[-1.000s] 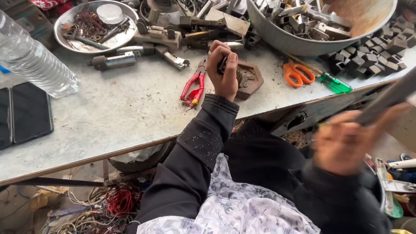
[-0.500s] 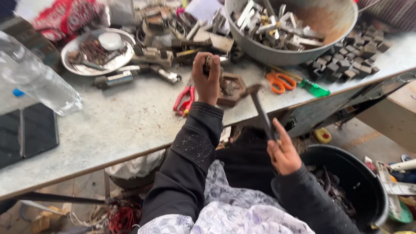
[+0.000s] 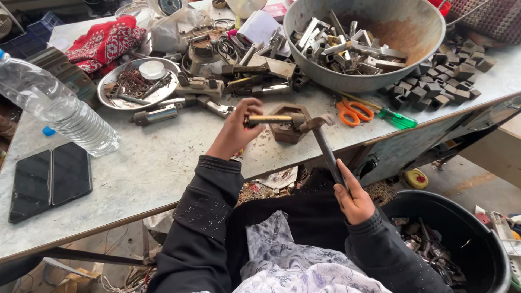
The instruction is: The person uses pliers and a hammer to strike and separate parts of a metal lock held in a wooden block. They then examine the separated components and proceed to hammer another lock body on the same block, separating its parts and inspecting them.
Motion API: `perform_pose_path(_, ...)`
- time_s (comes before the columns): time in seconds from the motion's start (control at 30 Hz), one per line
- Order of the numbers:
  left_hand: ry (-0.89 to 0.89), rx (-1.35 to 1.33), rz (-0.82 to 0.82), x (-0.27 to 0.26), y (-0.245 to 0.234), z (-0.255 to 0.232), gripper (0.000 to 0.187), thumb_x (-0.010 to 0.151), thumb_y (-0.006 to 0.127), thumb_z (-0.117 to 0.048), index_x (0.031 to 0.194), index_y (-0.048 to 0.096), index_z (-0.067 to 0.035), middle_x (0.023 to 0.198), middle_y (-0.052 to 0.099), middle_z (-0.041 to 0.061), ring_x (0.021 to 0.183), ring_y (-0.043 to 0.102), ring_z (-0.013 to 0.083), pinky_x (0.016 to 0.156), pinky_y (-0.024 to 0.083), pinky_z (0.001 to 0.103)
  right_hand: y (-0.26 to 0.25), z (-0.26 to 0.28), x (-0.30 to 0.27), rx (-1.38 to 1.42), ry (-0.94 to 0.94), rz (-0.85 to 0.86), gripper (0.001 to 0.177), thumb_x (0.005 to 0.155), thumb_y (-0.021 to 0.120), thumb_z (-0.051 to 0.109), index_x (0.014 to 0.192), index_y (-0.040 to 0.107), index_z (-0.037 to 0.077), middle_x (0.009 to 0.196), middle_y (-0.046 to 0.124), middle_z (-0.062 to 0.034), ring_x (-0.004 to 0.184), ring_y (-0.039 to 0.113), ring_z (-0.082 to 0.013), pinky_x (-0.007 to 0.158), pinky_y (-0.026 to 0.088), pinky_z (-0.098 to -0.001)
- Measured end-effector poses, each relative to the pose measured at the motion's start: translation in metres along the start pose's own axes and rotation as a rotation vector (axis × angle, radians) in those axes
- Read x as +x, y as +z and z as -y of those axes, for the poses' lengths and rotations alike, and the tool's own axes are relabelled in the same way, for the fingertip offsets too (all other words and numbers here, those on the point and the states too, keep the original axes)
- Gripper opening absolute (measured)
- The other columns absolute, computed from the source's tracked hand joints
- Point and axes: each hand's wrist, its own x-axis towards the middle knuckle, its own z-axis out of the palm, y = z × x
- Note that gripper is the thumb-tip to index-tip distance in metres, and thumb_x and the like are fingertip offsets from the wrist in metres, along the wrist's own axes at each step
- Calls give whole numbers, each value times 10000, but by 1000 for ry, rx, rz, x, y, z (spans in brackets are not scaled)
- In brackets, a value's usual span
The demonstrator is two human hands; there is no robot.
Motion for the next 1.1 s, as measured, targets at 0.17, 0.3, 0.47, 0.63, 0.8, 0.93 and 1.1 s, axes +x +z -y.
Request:
perform_pose_path(0.17, -389, 150, 117, -3, 1, 4, 470, 892, 789, -294, 1297, 644, -104, 1007, 739, 81, 878, 738, 201, 799, 584, 353, -2, 13, 1, -167, -30, -13, 641, 980, 616, 153, 1580, 421, 263, 652, 532, 35, 526, 441, -56, 508, 419, -225)
perform_pose_path(0.3, -197, 370, 121, -6, 6, 3, 309, 934, 786, -343, 1064, 708, -73, 910, 742, 100, 805, 708, 244, 737, 549, 379, -11, 52, 3, 17, -20, 26, 626, 994, 580, 126, 1591, 438, 249, 688, 500, 39, 538, 409, -48, 495, 370, -222)
perform_pose_path(0.47, -101, 321, 85, -9, 7, -2, 320, 914, 777, -314, 1080, 705, -50, 890, 733, 109, 795, 708, 261, 710, 548, 378, -36, 102, -14, -2, -388, -96, 567, 1047, 536, 188, 1589, 370, 204, 695, 537, 18, 511, 423, -34, 468, 372, -200)
perform_pose_path(0.63, -26, 357, 25, -9, 10, -4, 339, 904, 780, -337, 1140, 760, -94, 915, 749, 113, 756, 715, 267, 686, 565, 368, -15, 85, 6, -202, -679, -247, 545, 1051, 559, 157, 1576, 410, 165, 872, 647, -81, 654, 556, -141, 635, 472, -274)
perform_pose_path(0.8, -119, 462, 118, -10, 11, -6, 347, 922, 777, -348, 1179, 754, -116, 876, 749, 108, 743, 713, 264, 693, 557, 374, -4, 70, 22, -466, -182, 31, 587, 1006, 594, 67, 1576, 467, 131, 968, 765, -210, 724, 676, -258, 758, 561, -363)
perform_pose_path(0.93, 22, 345, 16, -5, 9, -7, 297, 887, 814, -268, 1125, 754, -101, 929, 753, 81, 794, 727, 232, 723, 577, 345, -30, 102, 4, -195, -403, -73, 598, 997, 547, 73, 1576, 403, 115, 1303, 617, -188, 884, 633, -150, 674, 524, -291)
perform_pose_path(1.1, -64, 349, -27, -9, 12, 3, 341, 829, 851, -214, 1115, 743, -64, 955, 708, 104, 822, 713, 241, 747, 581, 349, -25, 103, -9, 104, -655, -378, 589, 1046, 543, 143, 1609, 374, 173, 1032, 586, -110, 725, 515, -89, 587, 427, -257)
